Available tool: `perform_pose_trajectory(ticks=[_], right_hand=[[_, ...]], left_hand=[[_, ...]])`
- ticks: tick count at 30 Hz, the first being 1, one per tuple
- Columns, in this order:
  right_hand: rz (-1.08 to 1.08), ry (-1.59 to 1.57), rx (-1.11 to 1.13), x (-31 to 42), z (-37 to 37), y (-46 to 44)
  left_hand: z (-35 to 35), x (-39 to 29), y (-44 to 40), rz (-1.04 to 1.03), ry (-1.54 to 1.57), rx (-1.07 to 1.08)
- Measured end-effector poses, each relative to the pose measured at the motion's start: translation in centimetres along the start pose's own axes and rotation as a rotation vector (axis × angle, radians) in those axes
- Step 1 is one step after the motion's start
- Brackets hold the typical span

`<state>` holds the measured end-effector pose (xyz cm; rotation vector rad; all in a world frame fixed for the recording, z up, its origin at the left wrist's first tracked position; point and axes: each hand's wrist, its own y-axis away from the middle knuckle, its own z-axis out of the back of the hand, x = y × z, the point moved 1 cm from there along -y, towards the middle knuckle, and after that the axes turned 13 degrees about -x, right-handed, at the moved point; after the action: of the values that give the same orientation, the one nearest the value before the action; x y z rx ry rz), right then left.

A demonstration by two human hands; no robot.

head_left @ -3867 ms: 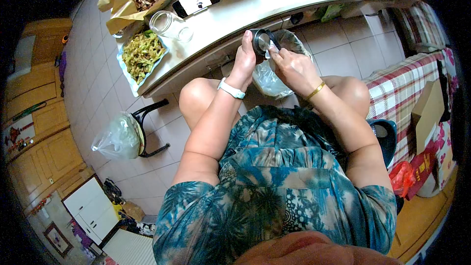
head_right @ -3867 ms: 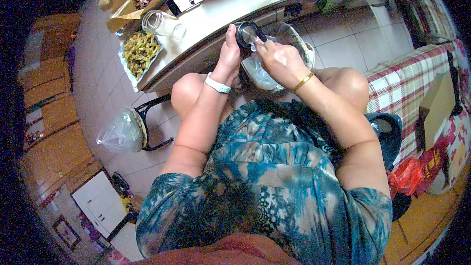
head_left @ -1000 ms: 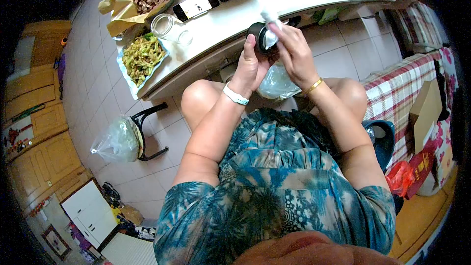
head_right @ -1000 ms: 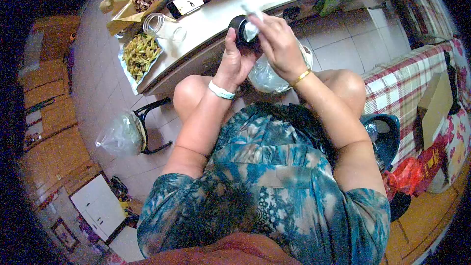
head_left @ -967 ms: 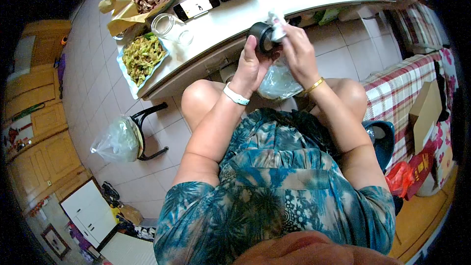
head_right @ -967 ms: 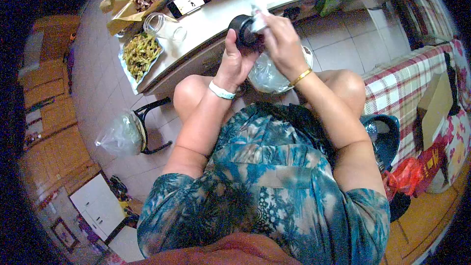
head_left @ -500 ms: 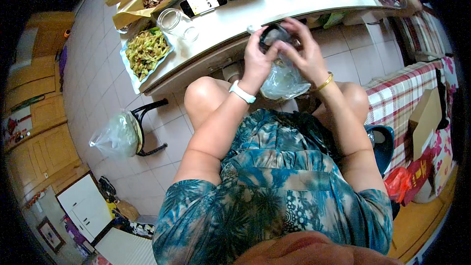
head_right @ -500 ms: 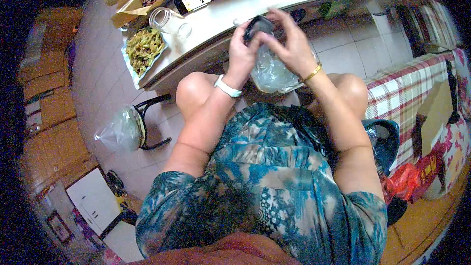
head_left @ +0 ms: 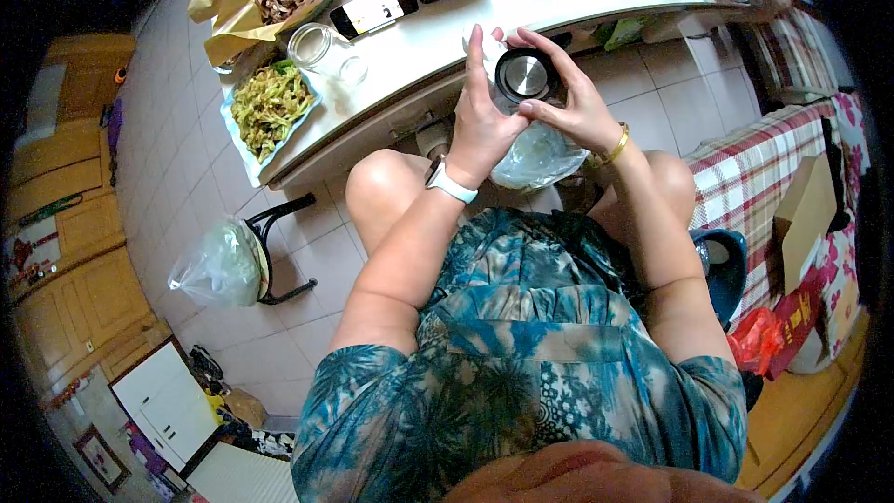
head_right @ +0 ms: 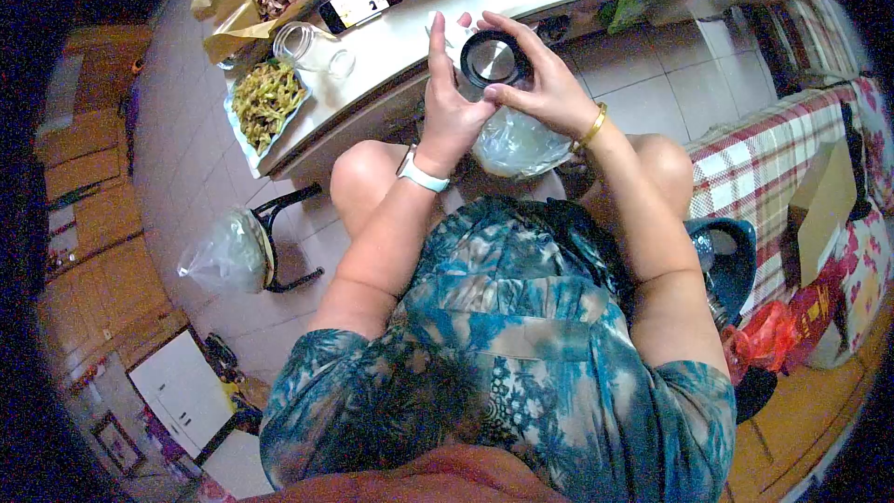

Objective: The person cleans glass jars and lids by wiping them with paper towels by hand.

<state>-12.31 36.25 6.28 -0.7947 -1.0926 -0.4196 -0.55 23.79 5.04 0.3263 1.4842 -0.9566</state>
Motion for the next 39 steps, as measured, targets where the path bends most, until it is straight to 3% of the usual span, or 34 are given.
perform_pose_trajectory(ticks=[4,7,11,13,15,18,21,23,27,31,33,39], right_hand=[[-0.079,-0.077,0.085,0.2,0.4,-0.1],[-0.113,-0.027,0.036,0.2,0.5,0.2],[-0.006,0.177,-0.320,-1.3,0.9,-0.4],[-0.025,0.226,-0.387,-1.5,1.0,-1.0],[0.111,0.354,-0.431,-1.1,0.6,-0.9],[0.295,0.458,-0.405,-0.3,-0.1,-0.5],[0.351,0.390,-0.182,1.3,-1.4,0.4],[0.284,0.383,-0.112,1.6,-1.5,0.8],[-0.174,-0.052,-0.073,0.8,1.1,-0.2],[-0.266,-0.197,0.162,1.2,1.8,-0.8],[-0.479,-0.236,0.232,1.9,2.0,-0.5],[-0.448,-0.326,0.234,1.8,3.3,-0.9]], left_hand=[[0.4,-0.6,-0.4,-0.056,0.048,0.023],[0.5,-0.9,-0.8,-0.152,-0.135,0.102],[-0.9,-0.7,0.6,0.082,0.170,0.137],[-1.7,-0.8,1.6,0.183,0.224,0.197],[-2.1,-0.2,2.1,0.275,0.264,0.260],[-2.1,0.2,1.9,0.418,0.590,0.133],[-0.8,0.2,-0.6,0.524,0.769,0.054],[0.2,-0.1,-1.7,0.575,0.922,-0.058],[1.0,1.2,-2.2,0.555,0.981,-0.149],[0.6,0.3,-1.9,0.571,0.888,-0.077],[0.7,0.6,-2.1,0.584,0.918,-0.007],[0.8,0.1,-2.0,0.614,0.967,-0.006]])
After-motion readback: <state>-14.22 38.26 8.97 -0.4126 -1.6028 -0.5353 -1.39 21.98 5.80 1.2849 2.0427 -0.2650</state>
